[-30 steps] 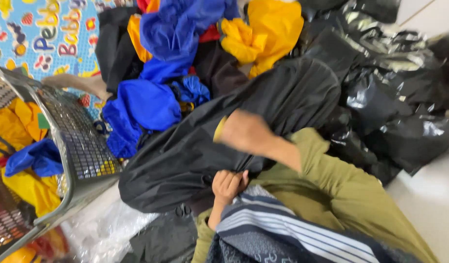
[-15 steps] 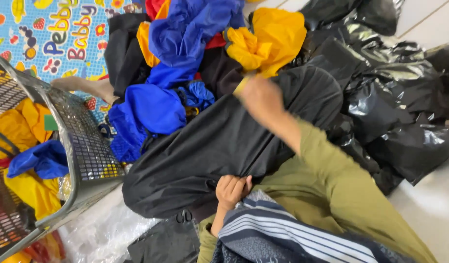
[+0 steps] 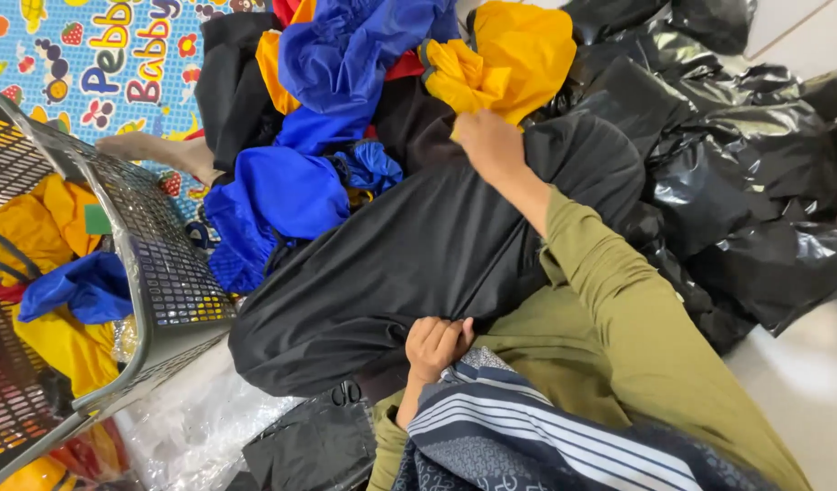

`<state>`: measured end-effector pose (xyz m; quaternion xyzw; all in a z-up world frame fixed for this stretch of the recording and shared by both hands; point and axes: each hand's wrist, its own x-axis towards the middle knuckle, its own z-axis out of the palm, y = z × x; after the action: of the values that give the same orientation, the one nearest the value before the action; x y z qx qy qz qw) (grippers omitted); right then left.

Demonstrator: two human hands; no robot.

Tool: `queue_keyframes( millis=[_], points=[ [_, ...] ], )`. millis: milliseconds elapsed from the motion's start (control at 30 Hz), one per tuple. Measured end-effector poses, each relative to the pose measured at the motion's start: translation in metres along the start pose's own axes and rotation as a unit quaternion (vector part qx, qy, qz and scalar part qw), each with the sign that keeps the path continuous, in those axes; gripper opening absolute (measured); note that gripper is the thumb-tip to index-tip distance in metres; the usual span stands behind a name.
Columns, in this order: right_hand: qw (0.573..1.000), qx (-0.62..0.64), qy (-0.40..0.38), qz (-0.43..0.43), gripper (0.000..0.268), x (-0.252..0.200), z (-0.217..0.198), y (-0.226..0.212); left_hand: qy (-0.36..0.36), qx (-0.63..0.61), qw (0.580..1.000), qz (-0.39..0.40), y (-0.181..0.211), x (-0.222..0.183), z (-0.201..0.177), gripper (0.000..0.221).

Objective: Cleaning a black seat cover with a sponge and packing it into a plastic bag

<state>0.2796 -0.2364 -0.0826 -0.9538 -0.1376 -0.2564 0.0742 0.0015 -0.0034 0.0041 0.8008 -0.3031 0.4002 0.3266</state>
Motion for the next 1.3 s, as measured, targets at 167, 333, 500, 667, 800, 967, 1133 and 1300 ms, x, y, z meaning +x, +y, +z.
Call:
queue_keyframes(
  millis=[167, 333, 500, 667, 800, 967, 1133, 1300],
  points=[
    [0.988, 0.042, 0.069, -0.131, 0.022, -0.010, -0.141, -0.113, -0.003, 0.013, 1.000, 0.003, -0.008, 0.002, 0.001, 0.022],
    [0.957, 0.218, -0.037, -0.188, 0.026, -0.085, -0.159, -0.123, -0.021, 0.012, 1.000, -0.012, -0.003, -0.012, -0.002, 0.020],
    [0.974, -0.156, -0.145, 0.078, 0.020, -0.049, -0.128, 0.051, -0.014, 0.003, 1.000, -0.016, 0.001, 0.001, -0.003, 0.018],
    [0.983, -0.085, -0.055, 0.153, 0.016, -0.055, -0.136, 0.096, -0.043, 0.034, 0.998, -0.037, 0.004, 0.037, -0.047, 0.024],
    [0.952, 0.245, -0.145, 0.112, 0.012, -0.062, -0.183, -0.045, 0.080, 0.273, 0.947, -0.149, -0.033, 0.027, -0.113, 0.022],
    [0.949, 0.294, -0.044, -0.105, 0.020, -0.096, -0.151, -0.106, 0.102, 0.353, 0.829, -0.422, -0.096, -0.017, -0.206, 0.029],
    [0.968, 0.234, -0.069, -0.065, 0.023, -0.090, -0.137, -0.093, 0.173, -0.079, 0.588, -0.786, -0.125, -0.015, -0.206, 0.077],
    [0.972, 0.213, -0.074, -0.068, 0.031, -0.087, -0.141, -0.094, 0.203, -0.269, 0.537, -0.773, -0.139, -0.032, -0.212, 0.101]
  ],
)
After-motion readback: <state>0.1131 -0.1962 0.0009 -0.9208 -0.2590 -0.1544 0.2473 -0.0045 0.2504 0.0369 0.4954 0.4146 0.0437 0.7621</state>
